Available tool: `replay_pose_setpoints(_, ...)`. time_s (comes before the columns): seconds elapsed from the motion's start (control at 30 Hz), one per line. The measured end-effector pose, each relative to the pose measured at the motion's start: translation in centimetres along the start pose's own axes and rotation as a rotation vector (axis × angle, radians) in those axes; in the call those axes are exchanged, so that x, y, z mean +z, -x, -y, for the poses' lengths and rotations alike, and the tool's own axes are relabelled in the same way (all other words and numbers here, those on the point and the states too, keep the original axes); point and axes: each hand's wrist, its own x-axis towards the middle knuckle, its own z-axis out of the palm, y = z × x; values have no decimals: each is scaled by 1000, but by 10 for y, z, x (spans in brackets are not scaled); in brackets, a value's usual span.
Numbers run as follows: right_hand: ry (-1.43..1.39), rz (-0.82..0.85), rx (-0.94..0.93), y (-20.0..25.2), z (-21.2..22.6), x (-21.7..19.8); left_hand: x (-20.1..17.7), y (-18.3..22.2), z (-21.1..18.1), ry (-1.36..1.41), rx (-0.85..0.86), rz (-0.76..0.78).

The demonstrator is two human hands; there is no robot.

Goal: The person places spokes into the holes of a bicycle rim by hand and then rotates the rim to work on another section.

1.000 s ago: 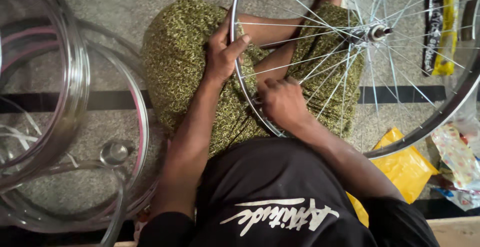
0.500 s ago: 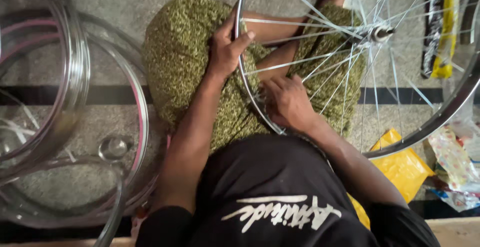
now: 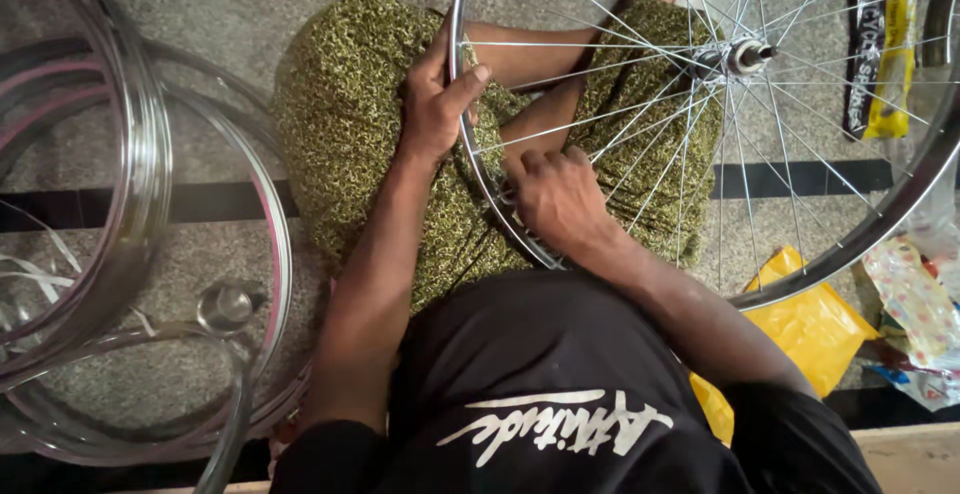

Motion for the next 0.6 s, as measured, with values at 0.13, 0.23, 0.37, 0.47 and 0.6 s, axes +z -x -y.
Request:
replay_pose_setpoints(0.13,-298,-136,-166,17,-7,-20,-1,6,-3,-109,-1,-47)
replay_pose_setpoints(0.23,-398,-217,-273,25,-12,-33,0,-1,-6,-136,8,-28)
replay_pose_setpoints(0.37,-280,-126,-240,21,-19,-25,0,-3,0,-130,44,-6)
replay_pose_setpoints(0.47,-106,21,-32,9,-3,4,0,2,3,-114,49,4)
replay_pose_setpoints(0.6,-246,-95,-129,13,-11,-6,-2,1,-9,-253,56,-43)
